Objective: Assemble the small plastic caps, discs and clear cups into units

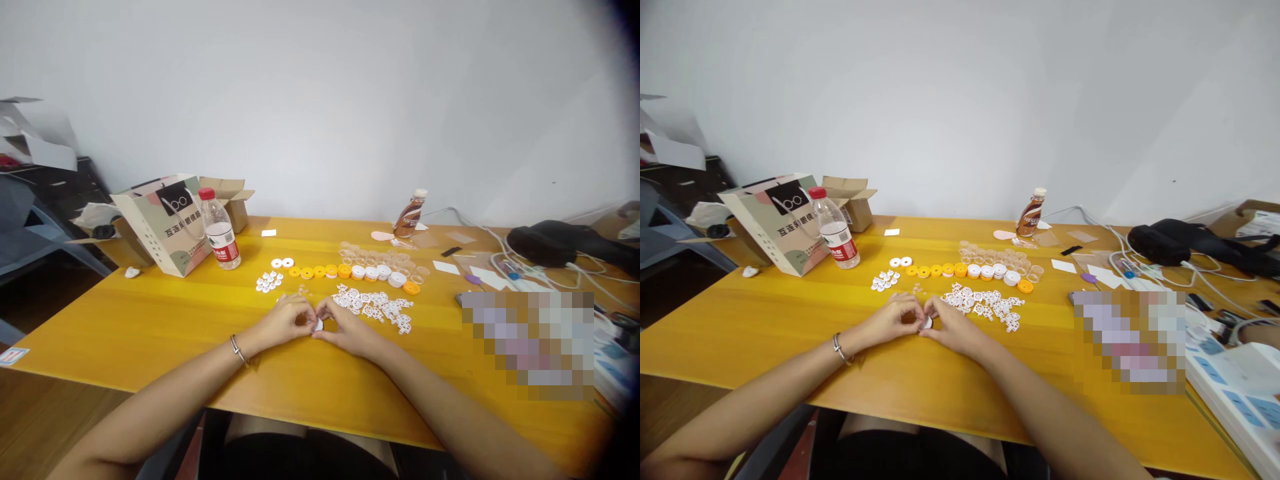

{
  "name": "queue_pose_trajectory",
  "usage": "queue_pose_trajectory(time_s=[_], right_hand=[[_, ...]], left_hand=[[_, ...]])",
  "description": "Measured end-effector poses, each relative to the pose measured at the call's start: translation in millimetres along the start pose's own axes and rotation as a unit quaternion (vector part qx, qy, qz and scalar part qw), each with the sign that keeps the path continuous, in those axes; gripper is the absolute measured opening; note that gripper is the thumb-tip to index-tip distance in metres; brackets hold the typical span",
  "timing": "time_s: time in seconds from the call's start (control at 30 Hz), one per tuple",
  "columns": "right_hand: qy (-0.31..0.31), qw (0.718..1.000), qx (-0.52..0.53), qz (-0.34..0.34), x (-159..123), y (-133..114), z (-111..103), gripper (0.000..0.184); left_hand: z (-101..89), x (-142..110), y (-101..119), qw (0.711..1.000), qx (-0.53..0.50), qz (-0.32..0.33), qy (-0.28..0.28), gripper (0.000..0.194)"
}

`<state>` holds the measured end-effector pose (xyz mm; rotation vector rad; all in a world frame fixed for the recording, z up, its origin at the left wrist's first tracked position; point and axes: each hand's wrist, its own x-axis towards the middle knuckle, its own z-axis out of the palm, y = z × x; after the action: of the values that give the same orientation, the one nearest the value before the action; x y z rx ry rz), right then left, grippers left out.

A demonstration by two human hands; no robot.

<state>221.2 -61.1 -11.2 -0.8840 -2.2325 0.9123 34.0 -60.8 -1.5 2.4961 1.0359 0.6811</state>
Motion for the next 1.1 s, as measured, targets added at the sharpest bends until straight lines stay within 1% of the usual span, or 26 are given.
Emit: queue_pose_trajectory(time_s=[0.2,0.47,0.53,0.67,0.73,0.83,0.9,1.0,1.1], right_hand=[[0.007,1.0,-0.002,0.0,-0.5,-0.3,0.6,0.024],[-0.001,0.999,0.032,-0.002,1.2,2.9,3.8,0.027],[0.001,0.999,0.034,0.0,1.2,2.9,4.4,0.027],[0.018,0.998,0.063,-0.005,1.2,1.0,5.7,0.031],[0.029,0.995,0.097,-0.003,1.7,0.3,6.3,0.035],[0.045,0.986,0.16,0.027,3.1,1.1,7.0,0.037],[0.045,0.977,0.202,0.049,4.2,2.4,7.7,0.036],[0.059,0.964,0.251,0.062,5.5,3.8,9.8,0.031],[0.085,0.956,0.273,0.066,6.0,3.6,12.7,0.028]], left_hand=[[-1.1,0.7,1.6,1.0,0.018,-0.009,0.0,0.011],[-2.4,5.1,6.7,0.998,0.034,-0.028,-0.047,0.008],[-3.4,4.8,7.9,0.997,0.048,-0.024,-0.049,0.008],[-8.0,3.1,11.2,0.996,0.077,0.004,-0.033,0.011],[-10.9,3.3,12.1,0.996,0.084,0.012,-0.011,0.01],[-13.3,4.8,10.9,0.995,0.09,0.017,0.04,0.01],[-13.0,5.5,9.0,0.994,0.085,0.021,0.06,0.011],[-10.8,5.9,6.6,0.995,0.064,0.016,0.071,0.013],[-9.6,6.0,6.1,0.996,0.052,0.011,0.068,0.013]])
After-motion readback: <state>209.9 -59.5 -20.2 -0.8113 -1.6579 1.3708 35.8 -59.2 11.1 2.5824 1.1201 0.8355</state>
